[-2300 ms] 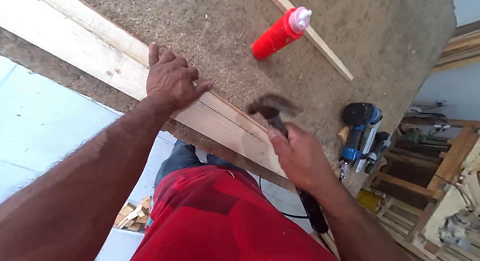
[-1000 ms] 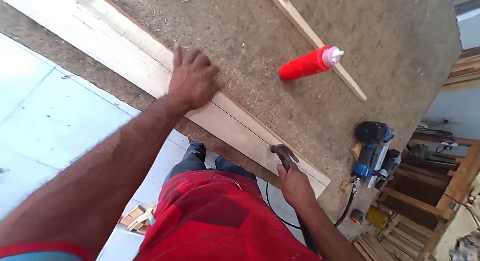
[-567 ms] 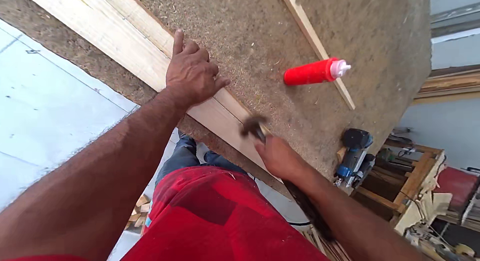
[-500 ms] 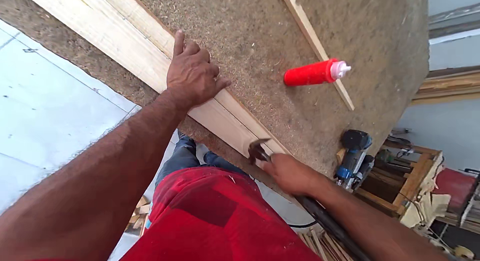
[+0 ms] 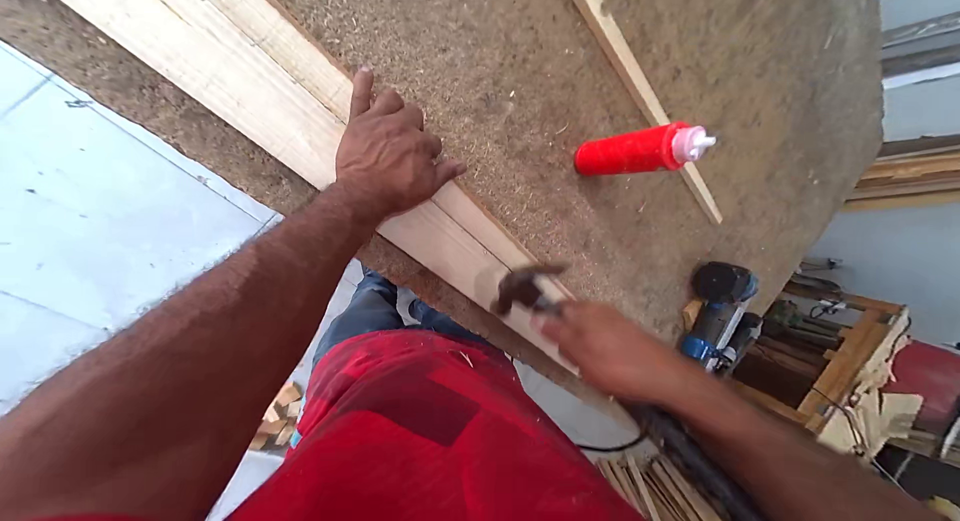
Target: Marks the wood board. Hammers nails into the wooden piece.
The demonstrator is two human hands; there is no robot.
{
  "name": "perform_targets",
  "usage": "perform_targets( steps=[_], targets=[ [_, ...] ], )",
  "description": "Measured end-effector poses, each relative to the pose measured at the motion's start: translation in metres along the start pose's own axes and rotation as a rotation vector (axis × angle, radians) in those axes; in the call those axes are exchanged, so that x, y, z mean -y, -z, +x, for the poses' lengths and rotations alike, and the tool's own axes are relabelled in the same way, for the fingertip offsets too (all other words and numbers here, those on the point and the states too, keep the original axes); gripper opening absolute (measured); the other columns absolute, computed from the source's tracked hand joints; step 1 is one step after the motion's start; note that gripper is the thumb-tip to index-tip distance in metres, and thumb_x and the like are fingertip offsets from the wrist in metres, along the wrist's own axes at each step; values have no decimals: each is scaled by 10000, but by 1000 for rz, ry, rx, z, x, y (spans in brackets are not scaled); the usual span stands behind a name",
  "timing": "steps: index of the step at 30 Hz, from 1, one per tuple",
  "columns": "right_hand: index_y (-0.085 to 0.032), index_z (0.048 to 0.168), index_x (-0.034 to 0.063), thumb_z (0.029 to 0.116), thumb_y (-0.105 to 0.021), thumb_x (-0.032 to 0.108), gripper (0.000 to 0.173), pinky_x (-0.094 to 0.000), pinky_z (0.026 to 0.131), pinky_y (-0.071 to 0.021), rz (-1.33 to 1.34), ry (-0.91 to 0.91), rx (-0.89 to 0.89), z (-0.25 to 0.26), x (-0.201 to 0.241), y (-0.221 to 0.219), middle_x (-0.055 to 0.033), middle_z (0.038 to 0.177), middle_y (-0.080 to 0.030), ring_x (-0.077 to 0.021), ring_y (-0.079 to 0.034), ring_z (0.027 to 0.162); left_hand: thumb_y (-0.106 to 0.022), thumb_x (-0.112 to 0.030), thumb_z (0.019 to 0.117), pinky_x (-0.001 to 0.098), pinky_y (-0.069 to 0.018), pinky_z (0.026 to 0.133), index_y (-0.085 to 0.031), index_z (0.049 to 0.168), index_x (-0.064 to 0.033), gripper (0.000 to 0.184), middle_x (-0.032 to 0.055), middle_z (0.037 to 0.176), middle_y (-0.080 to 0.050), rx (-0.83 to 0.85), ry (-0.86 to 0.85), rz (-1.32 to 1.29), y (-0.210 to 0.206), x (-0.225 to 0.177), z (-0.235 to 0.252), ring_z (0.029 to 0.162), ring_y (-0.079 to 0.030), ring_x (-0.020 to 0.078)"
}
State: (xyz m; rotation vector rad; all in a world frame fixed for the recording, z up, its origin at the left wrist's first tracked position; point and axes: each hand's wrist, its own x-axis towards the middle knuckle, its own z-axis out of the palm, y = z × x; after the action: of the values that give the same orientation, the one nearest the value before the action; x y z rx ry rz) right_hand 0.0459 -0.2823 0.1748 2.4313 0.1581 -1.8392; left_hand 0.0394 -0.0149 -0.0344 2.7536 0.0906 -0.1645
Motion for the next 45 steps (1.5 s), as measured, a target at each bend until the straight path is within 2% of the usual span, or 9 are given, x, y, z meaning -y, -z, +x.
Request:
perform_targets(
  steps=[6, 10, 17, 24, 28, 31, 35, 41, 45],
  targets=[
    [-561, 1088, 103, 1110, -351, 450, 406, -403, 382, -515, 490, 546, -1031, 20, 14, -8, -18, 656, -553, -178, -546, 453, -224, -796, 953, 735, -130, 1192, -735, 919, -182, 800, 114, 1040, -694, 6, 1, -12, 0, -4, -3, 1197, -583, 395],
    [-644, 1141, 81, 1071, -363, 518, 525, -521, 627, -583, 32, 223, -618, 74, -39, -113, -96, 771, -677, -282, -701, 701, -220, -781, 966, 730, -125, 1194, -722, 906, -167, 795, 121, 1027, -685, -6, -1, -1, -1, -3, -2, 1206, -577, 394],
    [-640, 1062, 76, 1092, -439, 410, 391, -341, 531, -571, 232, 600, -1135, 64, -26, -95, -28, 739, -636, -115, -634, 604, -193, -788, 958, 753, -144, 1180, -748, 955, -183, 821, 129, 1076, -698, 4, -12, 22, -3, -3, -4, 1209, -580, 411],
    [-669, 1255, 75, 1079, -415, 403, 450, -527, 656, -604, -227, 290, -717, 120, -43, -112, -147, 1038, -733, -334, -737, 793, -188, -738, 1006, 692, -132, 1225, -758, 1057, -228, 766, 54, 1139, -721, 24, 12, -42, 4, 3, 2, 1284, -581, 310],
    [-633, 1253, 87, 1082, -299, 499, 558, -515, 724, -600, -228, 147, -585, 103, -26, -99, -130, 988, -729, -323, -739, 866, -365, -534, 1061, 578, -305, 1195, -738, 1165, -210, 504, 73, 1230, -689, -49, -12, -203, 38, 39, 8, 1326, -541, 304],
    [-622, 1214, 74, 1073, -333, 550, 575, -510, 782, -589, -163, 8, -415, 73, 4, -74, -135, 952, -719, -315, -730, 919, -361, -644, 1023, 663, -182, 1224, -735, 1111, -201, 586, 100, 1220, -684, -62, -14, -33, 48, 91, 10, 1361, -509, 358],
    [-619, 977, 130, 1065, -426, 548, 468, -448, 531, -541, 216, 105, -351, 34, 59, -17, -43, 663, -596, -211, -614, 564, -231, -717, 1004, 653, -245, 1178, -707, 902, -174, 729, 95, 947, -694, -131, -76, 67, 39, 116, 8, 1113, -619, 357],
    [-620, 1058, 125, 1095, -428, 425, 357, -350, 382, -508, 537, 627, -932, -8, 166, 50, 21, 664, -567, -138, -547, 470, -251, -718, 1003, 633, -263, 1168, -695, 842, -156, 734, 95, 899, -677, -68, -50, 2, 44, 114, 9, 1073, -621, 354],
    [-581, 1016, 81, 1093, -403, 457, 424, -428, 477, -513, 259, 261, -648, 43, 150, -2, -54, 638, -531, -207, -560, 516, -242, -711, 1008, 627, -263, 1159, -688, 836, -139, 745, 108, 886, -662, -51, -48, -41, 45, 116, 10, 1053, -610, 366]
  ],
)
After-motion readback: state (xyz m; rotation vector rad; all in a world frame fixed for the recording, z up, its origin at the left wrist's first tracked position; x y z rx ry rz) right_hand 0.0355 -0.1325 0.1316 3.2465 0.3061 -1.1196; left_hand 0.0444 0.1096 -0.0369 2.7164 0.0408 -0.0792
